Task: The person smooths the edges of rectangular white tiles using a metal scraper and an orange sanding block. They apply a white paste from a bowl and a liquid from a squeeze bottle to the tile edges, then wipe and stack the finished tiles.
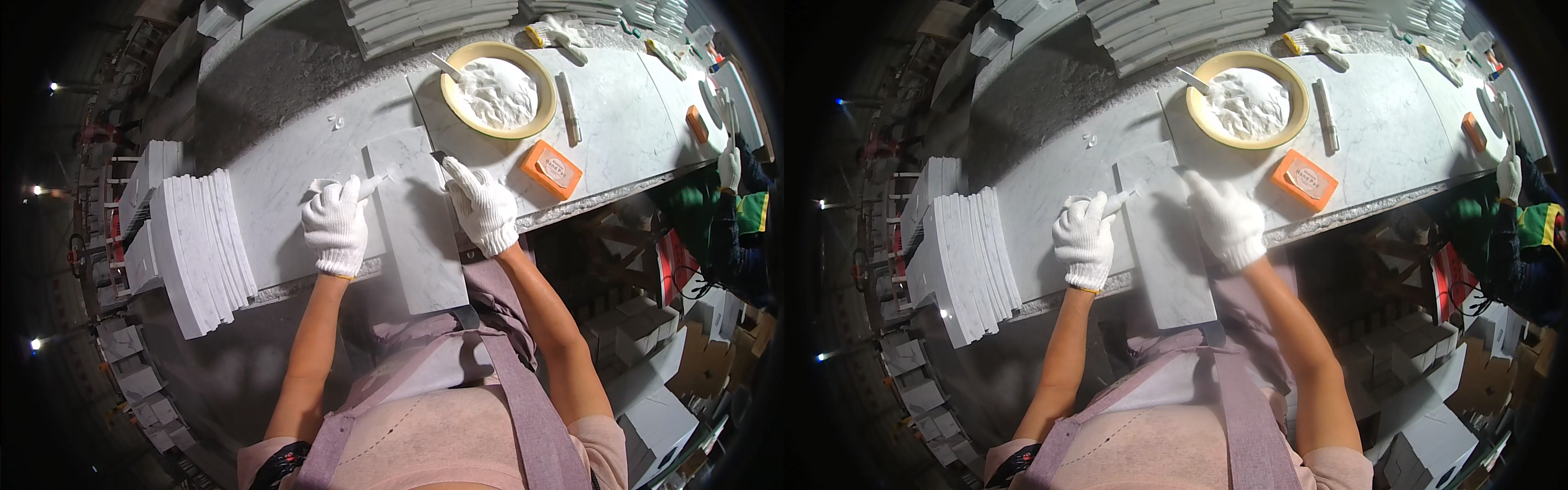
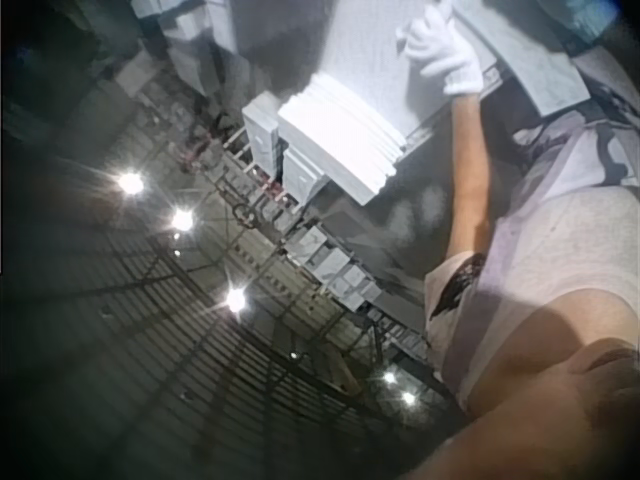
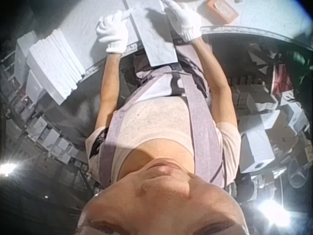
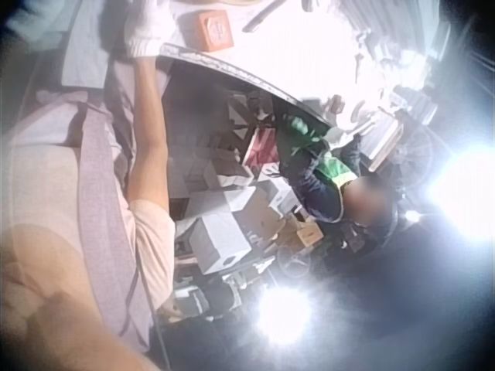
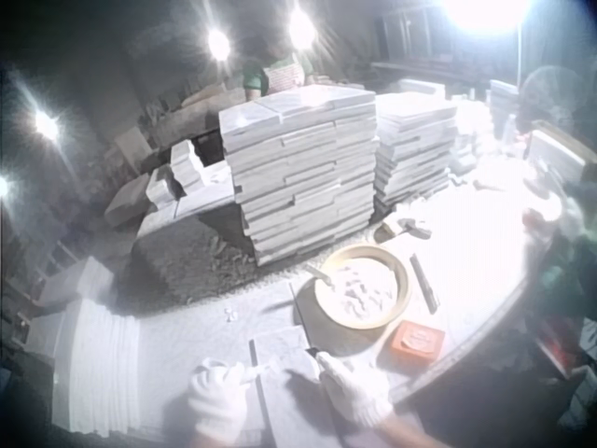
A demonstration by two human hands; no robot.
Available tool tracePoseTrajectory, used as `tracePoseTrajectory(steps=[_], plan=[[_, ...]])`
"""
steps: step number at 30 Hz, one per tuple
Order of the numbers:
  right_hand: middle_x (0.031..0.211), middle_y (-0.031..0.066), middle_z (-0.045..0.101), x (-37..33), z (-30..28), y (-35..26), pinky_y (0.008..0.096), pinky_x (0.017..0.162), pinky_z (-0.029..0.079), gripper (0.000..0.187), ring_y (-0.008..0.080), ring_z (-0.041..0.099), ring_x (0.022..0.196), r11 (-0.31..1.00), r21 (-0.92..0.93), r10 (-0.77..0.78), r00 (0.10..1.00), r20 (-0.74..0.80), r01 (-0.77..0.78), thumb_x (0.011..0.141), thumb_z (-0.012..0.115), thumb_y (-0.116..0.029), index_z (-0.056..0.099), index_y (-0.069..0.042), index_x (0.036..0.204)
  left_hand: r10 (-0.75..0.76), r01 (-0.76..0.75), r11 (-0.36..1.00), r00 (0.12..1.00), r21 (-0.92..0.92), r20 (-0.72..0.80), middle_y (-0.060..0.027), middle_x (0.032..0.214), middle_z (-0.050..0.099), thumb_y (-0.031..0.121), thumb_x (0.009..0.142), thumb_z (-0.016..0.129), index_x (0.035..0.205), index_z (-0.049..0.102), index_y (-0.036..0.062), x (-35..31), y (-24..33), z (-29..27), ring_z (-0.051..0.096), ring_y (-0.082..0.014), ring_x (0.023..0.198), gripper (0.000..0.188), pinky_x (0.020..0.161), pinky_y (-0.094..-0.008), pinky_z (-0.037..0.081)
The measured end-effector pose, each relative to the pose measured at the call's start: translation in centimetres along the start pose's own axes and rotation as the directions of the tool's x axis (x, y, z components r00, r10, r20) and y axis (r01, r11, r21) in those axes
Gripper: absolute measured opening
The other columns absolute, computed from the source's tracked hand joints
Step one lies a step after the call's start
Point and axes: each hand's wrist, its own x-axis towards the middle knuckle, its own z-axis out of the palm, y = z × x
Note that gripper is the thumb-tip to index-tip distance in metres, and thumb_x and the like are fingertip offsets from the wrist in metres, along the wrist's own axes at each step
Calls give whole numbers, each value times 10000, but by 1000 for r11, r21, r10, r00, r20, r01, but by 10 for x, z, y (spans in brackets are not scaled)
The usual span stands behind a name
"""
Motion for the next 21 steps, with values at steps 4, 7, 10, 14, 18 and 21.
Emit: tracePoseTrajectory(steps=[4,7,10,14,18,21], plan=[[984,113,736,1,-1,-1,428,705,587,493,325,730,807,1000,29,0,1000,-4,0,931,751,-128,679,-198,1414,26,-24,998,999,55,-30,-76,1051,676,133,731,889,1208,726,138,0,1,-2,669,-320,1063,504,873,-482,557],[987,117,738,0,-2,-1,427,706,588,489,330,731,809,1000,24,-5,1000,-12,6,931,753,-128,682,-195,1410,29,-28,999,999,35,-36,-79,1050,676,125,729,888,1209,723,139,0,1,-1,672,-322,1059,508,873,-484,558],[994,123,739,0,-2,-1,430,708,588,496,336,732,815,999,43,5,1000,-6,-5,928,756,-123,680,-193,1413,39,-38,999,998,16,-49,-83,1045,676,112,720,890,1208,720,138,0,0,0,673,-325,1060,518,872,-487,558],[1001,125,740,0,-1,0,435,712,587,501,340,732,821,999,32,6,1000,3,-6,927,757,-120,678,-194,1416,40,-41,999,998,-14,-55,-84,1043,672,95,706,892,1203,717,134,0,-1,1,674,-326,1062,528,864,-485,560],[1004,121,738,0,-2,-1,436,717,586,508,339,731,827,999,33,6,1000,11,-7,928,754,-119,674,-198,1424,28,-29,999,999,-24,-43,-79,1047,665,90,699,894,1192,719,134,0,-1,0,673,-325,1065,525,848,-479,562],[1004,118,734,0,-3,-2,435,721,585,517,338,729,829,999,31,12,1000,19,-12,930,750,-123,667,-206,1434,27,-27,999,999,-27,-26,-76,1048,661,93,698,893,1183,723,134,0,0,0,671,-323,1068,515,839,-479,561]])
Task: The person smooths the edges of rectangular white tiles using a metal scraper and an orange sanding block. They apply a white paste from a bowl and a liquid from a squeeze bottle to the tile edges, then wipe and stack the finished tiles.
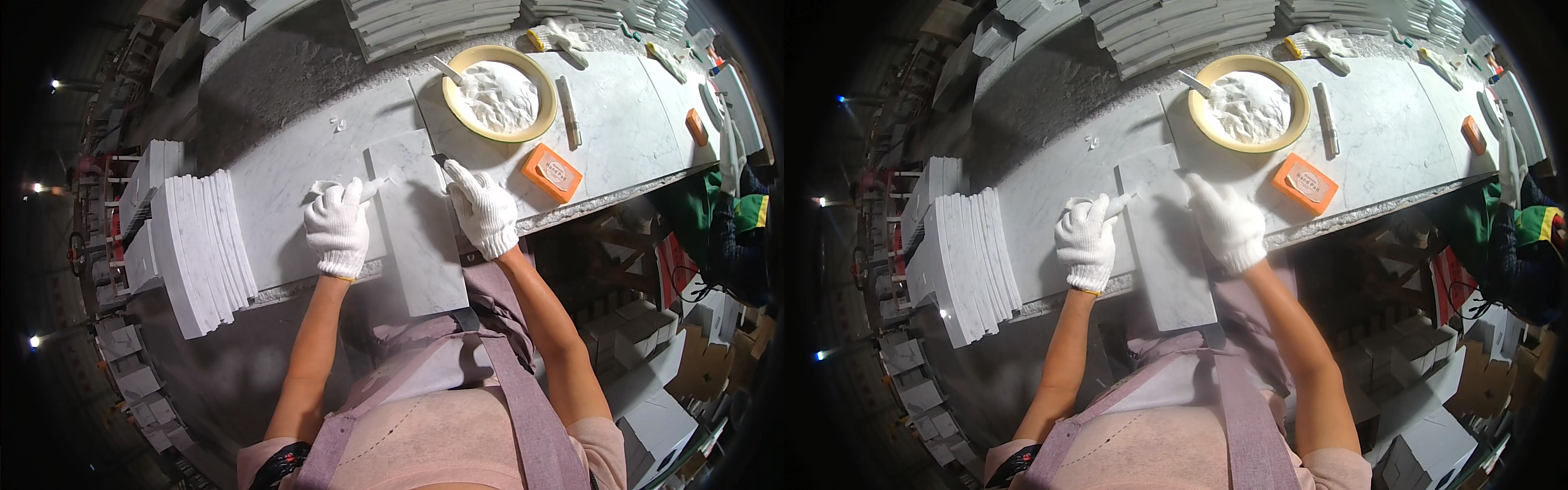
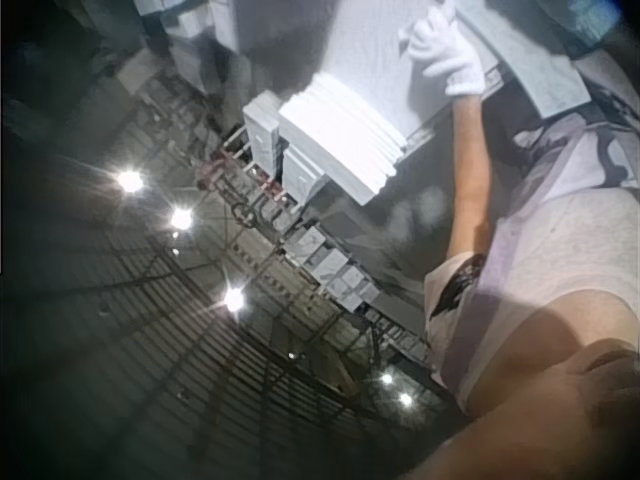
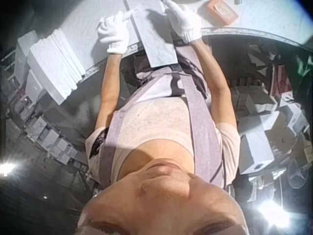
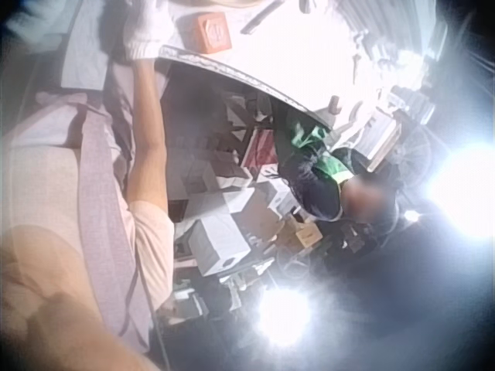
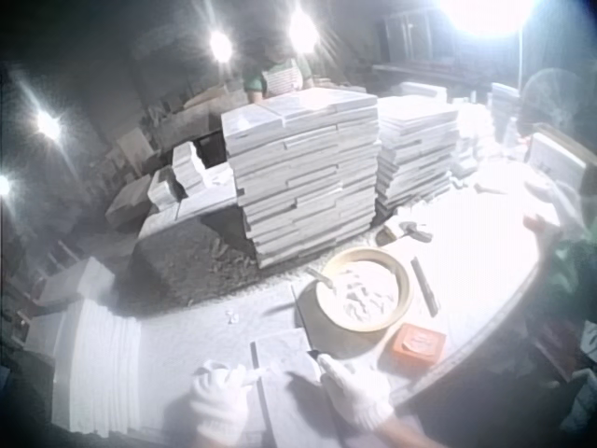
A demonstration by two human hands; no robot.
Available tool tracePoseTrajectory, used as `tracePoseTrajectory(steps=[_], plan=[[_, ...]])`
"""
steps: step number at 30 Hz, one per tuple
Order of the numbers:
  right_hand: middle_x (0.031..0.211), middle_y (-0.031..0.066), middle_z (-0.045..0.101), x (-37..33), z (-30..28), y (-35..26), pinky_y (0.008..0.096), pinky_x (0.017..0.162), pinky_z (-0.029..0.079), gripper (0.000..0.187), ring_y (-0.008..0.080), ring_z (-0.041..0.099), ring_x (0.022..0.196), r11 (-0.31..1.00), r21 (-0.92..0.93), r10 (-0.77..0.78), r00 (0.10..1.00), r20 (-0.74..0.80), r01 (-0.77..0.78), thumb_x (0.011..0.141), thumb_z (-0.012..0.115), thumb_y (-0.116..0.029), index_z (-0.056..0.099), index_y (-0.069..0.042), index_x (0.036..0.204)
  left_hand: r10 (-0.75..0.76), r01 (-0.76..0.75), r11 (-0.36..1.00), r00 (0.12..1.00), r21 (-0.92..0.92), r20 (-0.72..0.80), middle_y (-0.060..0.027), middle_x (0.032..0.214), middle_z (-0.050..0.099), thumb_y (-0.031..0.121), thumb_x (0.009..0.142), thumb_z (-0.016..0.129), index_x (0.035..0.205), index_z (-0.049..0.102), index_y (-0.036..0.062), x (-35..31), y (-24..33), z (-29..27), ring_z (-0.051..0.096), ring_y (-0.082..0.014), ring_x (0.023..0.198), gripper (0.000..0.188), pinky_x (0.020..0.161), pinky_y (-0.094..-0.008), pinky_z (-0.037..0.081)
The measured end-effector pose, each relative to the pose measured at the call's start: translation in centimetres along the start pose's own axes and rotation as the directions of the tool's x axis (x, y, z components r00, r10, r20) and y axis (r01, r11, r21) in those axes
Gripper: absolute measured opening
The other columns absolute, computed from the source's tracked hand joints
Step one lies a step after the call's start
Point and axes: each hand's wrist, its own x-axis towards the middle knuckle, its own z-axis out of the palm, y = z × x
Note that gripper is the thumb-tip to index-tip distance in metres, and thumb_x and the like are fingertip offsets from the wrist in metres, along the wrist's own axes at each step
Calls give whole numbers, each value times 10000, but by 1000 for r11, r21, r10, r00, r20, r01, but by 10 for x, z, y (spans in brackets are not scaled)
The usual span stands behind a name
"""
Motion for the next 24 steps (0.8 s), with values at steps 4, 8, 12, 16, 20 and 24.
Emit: tracePoseTrajectory(steps=[4,8,12,16,20,24], plan=[[1003,117,729,0,0,0,438,724,584,525,340,725,828,1000,9,1,1000,21,-2,934,745,-132,657,-215,1445,20,-19,999,1000,39,-24,-73,1041,661,100,697,891,1178,726,132,1,0,1,668,-319,1069,510,834,-479,559],[954,115,706,1,2,1,442,659,580,499,326,716,761,999,-20,-32,999,-36,31,949,704,-184,636,-278,1434,22,-20,998,1000,55,-21,-70,1037,663,108,695,888,1178,727,134,1,-1,1,668,-316,1068,511,833,-477,558],[1005,119,730,-1,3,2,444,726,584,530,342,725,831,1000,-15,0,1000,-3,0,932,747,-137,653,-215,1448,18,-18,1000,999,21,-26,-65,1032,667,116,692,888,1176,728,135,1,-1,2,668,-313,1066,510,837,-475,557],[1000,116,731,-2,4,3,441,726,584,530,340,727,831,1000,-17,0,1000,-5,0,931,751,-138,654,-213,1447,28,-26,998,999,48,-30,-63,1022,668,122,686,892,1166,733,137,1,-2,3,669,-313,1061,505,833,-475,555],[978,116,722,-1,6,5,437,689,582,507,329,723,795,1000,-18,-23,999,-34,23,938,735,-167,651,-239,1432,39,-36,998,998,58,-50,-65,1011,669,123,682,894,1153,738,139,1,-3,4,671,-314,1055,496,823,-473,554],[934,120,698,-1,9,6,433,611,576,464,313,710,716,998,-25,-67,993,-93,65,954,696,-217,639,-292,1408,29,-27,999,998,33,-47,-67,1008,668,121,679,896,1147,739,137,1,-2,4,670,-319,1051,494,818,-473,552]])
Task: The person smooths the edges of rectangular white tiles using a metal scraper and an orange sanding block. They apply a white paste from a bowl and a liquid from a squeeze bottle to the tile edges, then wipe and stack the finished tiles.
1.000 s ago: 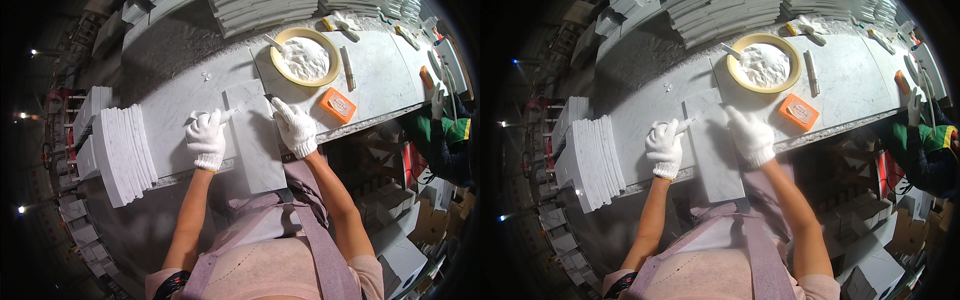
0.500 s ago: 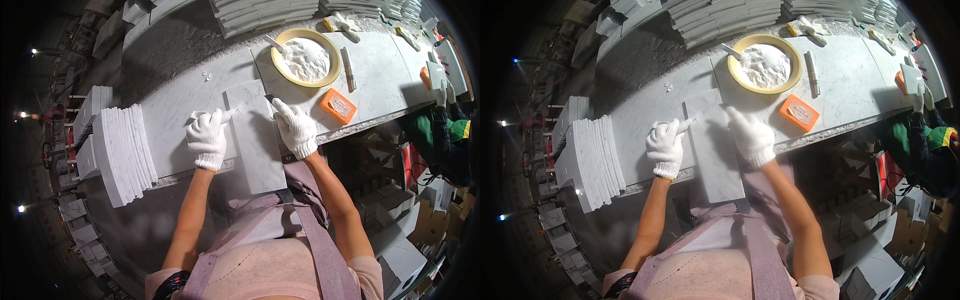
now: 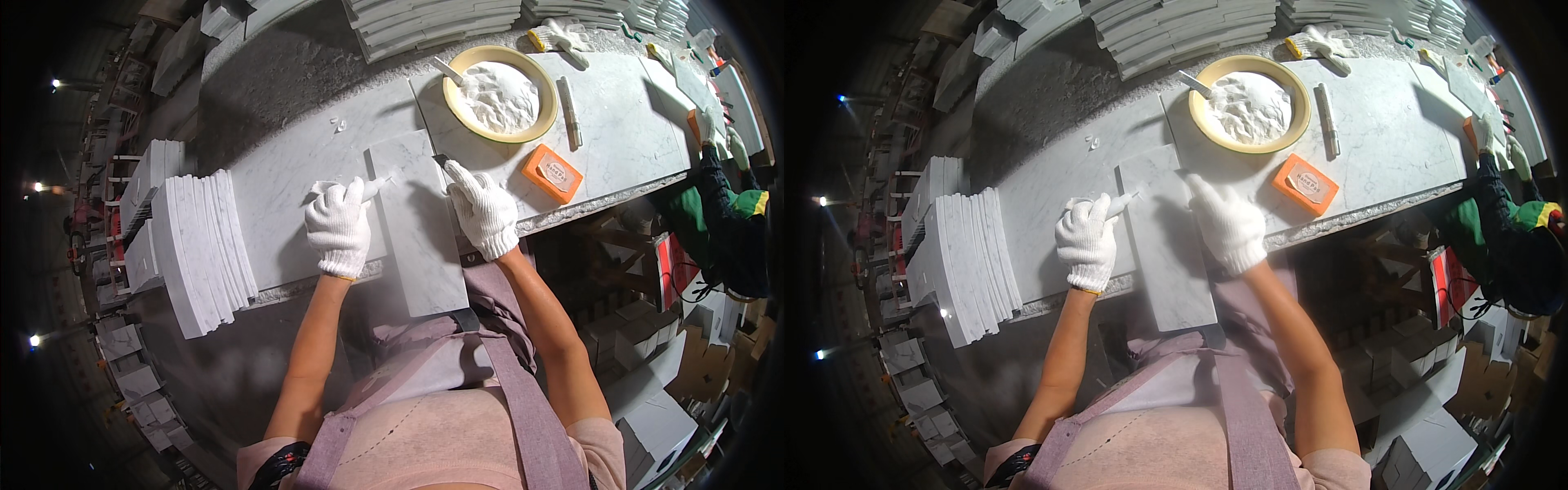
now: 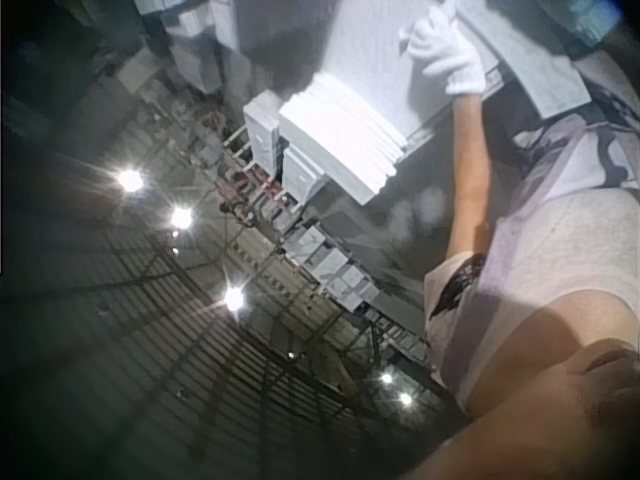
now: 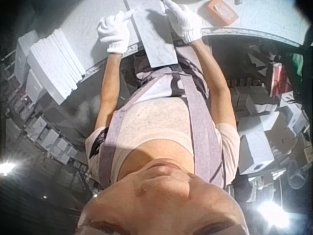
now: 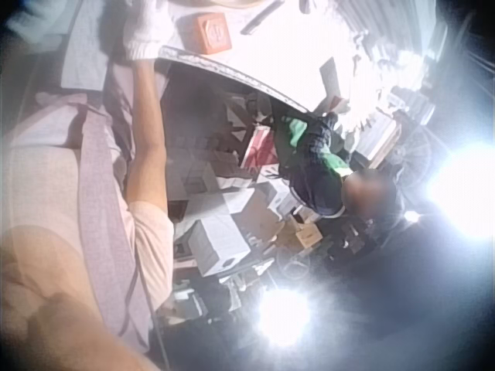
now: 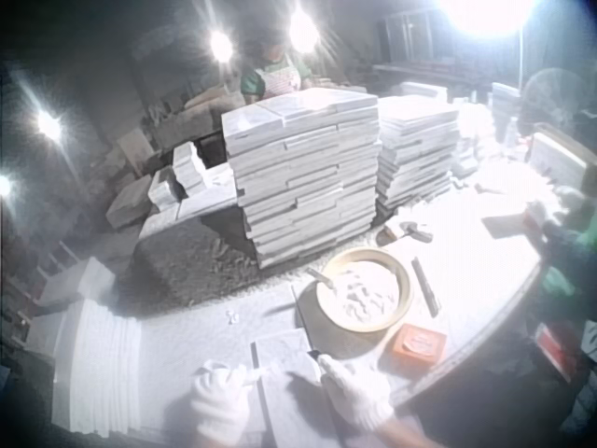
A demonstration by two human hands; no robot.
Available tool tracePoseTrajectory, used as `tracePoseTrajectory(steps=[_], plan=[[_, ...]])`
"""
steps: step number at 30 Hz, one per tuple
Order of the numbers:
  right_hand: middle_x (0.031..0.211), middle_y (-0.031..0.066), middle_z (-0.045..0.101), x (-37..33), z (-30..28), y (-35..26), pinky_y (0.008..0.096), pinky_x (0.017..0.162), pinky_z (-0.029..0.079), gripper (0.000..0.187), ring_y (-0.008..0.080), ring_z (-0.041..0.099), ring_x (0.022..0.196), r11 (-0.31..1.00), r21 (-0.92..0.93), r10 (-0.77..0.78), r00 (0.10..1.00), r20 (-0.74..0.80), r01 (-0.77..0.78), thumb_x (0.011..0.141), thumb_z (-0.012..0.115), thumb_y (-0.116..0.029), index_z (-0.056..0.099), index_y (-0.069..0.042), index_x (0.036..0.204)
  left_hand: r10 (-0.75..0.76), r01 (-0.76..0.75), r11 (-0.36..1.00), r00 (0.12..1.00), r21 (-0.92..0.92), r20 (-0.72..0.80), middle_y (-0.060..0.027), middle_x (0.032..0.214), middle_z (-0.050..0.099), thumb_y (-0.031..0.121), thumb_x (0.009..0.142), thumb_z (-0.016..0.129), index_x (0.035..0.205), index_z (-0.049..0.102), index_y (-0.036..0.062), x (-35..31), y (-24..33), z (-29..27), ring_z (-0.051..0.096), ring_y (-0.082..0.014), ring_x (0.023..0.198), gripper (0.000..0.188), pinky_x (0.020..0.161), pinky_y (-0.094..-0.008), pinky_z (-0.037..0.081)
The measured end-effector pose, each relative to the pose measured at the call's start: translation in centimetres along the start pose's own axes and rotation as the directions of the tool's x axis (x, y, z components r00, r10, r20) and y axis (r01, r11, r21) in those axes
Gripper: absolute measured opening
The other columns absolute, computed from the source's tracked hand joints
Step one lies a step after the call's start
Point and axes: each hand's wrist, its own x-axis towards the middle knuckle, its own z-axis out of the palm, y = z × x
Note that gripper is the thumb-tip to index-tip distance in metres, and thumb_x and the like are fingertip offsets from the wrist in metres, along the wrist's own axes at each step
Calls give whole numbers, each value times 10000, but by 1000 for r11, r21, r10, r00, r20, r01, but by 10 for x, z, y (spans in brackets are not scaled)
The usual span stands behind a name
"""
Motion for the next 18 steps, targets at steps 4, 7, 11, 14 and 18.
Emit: tracePoseTrajectory(steps=[4,7,11,14,18], plan=[[921,122,691,-1,1,1,432,601,570,463,313,703,700,1000,11,-4,1000,-6,5,954,694,-215,640,-295,1407,27,-27,999,999,19,-22,-69,1004,666,115,675,895,1145,739,131,1,0,0,669,-329,1047,496,822,-478,550],[928,127,692,-1,1,1,437,601,569,464,316,702,699,1000,19,-1,1000,-9,1,956,693,-214,637,-301,1409,30,-29,999,999,18,-27,-69,998,663,106,672,892,1151,740,127,1,0,-1,668,-333,1047,503,826,-482,548],[946,133,695,-1,1,1,440,605,571,466,319,704,703,1000,20,-1,1000,-13,2,956,696,-211,634,-298,1410,31,-31,999,999,22,-32,-67,995,661,96,669,889,1163,742,126,1,1,-1,666,-331,1051,516,831,-483,542],[958,134,698,-1,1,1,439,607,573,462,321,706,706,1000,6,1,1000,-4,-1,954,702,-208,635,-287,1405,22,-22,999,1000,32,-22,-66,1000,660,97,669,889,1166,742,128,1,3,-2,665,-330,1053,520,835,-481,538],[966,133,700,-1,1,1,436,606,573,449,322,709,710,1000,0,0,1000,-11,0,952,707,-207,640,-278,1391,2,-2,999,1000,33,2,-61,1019,662,105,673,891,1179,739,137,1,4,-3,665,-332,1060,529,857,-484,536]])
